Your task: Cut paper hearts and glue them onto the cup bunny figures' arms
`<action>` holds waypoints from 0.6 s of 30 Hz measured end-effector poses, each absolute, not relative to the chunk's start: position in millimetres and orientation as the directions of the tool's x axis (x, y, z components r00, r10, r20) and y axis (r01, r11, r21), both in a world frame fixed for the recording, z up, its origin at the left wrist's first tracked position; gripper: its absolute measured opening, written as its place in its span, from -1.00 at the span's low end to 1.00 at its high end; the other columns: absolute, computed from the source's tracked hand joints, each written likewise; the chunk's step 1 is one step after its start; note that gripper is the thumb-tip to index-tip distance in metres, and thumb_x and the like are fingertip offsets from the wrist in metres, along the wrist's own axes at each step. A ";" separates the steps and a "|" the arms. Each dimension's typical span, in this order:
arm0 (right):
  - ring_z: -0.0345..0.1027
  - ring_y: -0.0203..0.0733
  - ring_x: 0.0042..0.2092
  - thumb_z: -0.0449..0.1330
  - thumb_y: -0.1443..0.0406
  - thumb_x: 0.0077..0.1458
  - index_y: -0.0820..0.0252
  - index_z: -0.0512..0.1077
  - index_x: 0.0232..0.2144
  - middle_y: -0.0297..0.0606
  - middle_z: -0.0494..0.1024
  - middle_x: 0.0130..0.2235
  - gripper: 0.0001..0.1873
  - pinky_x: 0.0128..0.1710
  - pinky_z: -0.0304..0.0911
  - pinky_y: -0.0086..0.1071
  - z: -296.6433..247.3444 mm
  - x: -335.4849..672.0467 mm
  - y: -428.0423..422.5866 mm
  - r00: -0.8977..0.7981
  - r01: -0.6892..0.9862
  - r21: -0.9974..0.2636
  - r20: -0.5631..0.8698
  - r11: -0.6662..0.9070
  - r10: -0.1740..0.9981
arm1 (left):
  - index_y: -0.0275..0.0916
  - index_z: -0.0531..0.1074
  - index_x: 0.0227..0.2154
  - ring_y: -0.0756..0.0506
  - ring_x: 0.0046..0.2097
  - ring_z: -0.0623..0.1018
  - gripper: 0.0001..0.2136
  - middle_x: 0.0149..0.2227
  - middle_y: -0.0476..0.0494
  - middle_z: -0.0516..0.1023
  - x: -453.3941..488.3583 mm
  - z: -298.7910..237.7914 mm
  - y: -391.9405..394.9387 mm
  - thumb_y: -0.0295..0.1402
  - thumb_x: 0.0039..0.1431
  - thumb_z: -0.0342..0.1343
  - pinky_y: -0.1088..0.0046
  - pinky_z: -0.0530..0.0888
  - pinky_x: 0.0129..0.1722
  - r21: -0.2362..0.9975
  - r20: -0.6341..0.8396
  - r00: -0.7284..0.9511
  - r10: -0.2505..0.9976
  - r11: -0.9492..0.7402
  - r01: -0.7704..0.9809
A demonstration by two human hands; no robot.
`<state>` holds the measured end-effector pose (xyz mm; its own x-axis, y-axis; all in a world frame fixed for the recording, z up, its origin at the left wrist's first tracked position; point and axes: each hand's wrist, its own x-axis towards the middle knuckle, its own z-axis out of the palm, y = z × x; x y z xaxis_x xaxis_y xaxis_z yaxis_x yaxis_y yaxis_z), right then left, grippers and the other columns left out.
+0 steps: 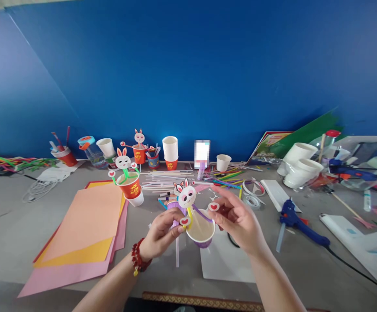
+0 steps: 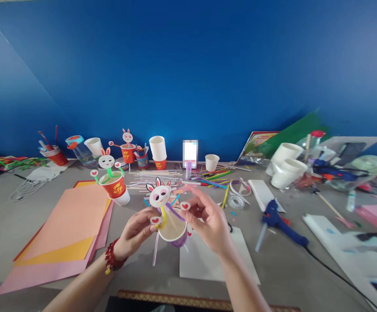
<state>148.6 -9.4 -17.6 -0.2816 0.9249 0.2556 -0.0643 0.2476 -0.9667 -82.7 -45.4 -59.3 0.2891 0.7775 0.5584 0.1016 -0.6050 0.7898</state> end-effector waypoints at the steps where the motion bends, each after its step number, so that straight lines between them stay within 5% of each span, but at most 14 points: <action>1: 0.27 -0.35 -0.49 0.35 0.18 0.11 -0.01 0.40 0.12 -0.33 0.50 -0.34 -0.48 -0.61 0.22 -0.53 -17.8 147.7 -9.8 -0.277 -0.065 -0.965 0.263 0.255 0.924 | -0.24 0.45 -0.26 -0.06 -0.27 0.46 -0.91 -0.34 -0.11 0.48 -82.7 -59.4 -45.6 -0.39 0.33 0.06 0.44 0.37 -0.22 0.790 0.558 0.288 0.778 -0.604 0.101; 6: 0.33 -0.32 -0.48 0.32 0.19 0.14 0.03 0.42 0.09 -0.34 0.50 -0.37 -0.54 -0.55 0.31 -0.48 -22.5 142.8 -11.7 -0.176 -0.027 -0.950 0.311 0.311 0.934 | -0.24 0.46 -0.27 -0.05 -0.28 0.44 -0.90 -0.35 -0.10 0.46 -82.4 -59.4 -45.6 -0.38 0.33 0.06 0.45 0.36 -0.24 0.813 0.535 0.283 0.796 -0.576 0.087; 10: 0.44 -0.22 -0.32 0.30 0.16 0.17 -0.06 0.26 0.25 -0.20 0.56 -0.13 -0.37 -0.39 0.43 -0.39 -28.8 143.1 -12.3 -0.129 -0.002 -0.921 0.387 0.390 0.913 | -0.25 0.46 -0.30 -0.05 -0.30 0.41 -0.87 -0.38 -0.08 0.43 -82.7 -61.5 -43.5 -0.34 0.32 0.07 0.45 0.35 -0.26 0.835 0.519 0.239 0.821 -0.546 0.064; 14: 0.43 0.03 0.05 0.32 -0.05 0.06 -0.06 0.17 0.31 -0.06 0.42 0.18 -0.17 -0.04 0.43 -0.18 -36.8 144.8 -6.9 -0.383 -0.083 -0.936 0.347 0.342 0.856 | -0.25 0.48 -0.30 -0.07 -0.30 0.42 -0.83 -0.38 -0.10 0.44 -84.2 -67.0 -42.0 -0.28 0.32 0.09 0.43 0.37 -0.25 0.868 0.482 0.192 0.855 -0.496 0.028; 18: 0.40 0.14 0.14 0.43 -0.04 -0.08 -0.04 0.28 0.23 -0.06 0.49 0.14 -0.14 0.11 0.34 -0.10 -52.4 140.6 -4.4 -0.566 -0.114 -0.963 0.265 0.244 0.780 | -0.26 0.51 -0.32 -0.11 -0.23 0.45 -0.79 -0.34 -0.15 0.48 -84.8 -71.1 -41.1 -0.22 0.30 0.11 0.38 0.41 -0.20 0.902 0.425 0.165 0.890 -0.432 0.008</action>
<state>140.6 -4.4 -52.4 -0.5664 0.7802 0.2654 -0.1144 0.2444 -0.9629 -84.8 -41.1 -71.1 0.1647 0.8902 0.4248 0.0078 -0.4318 0.9019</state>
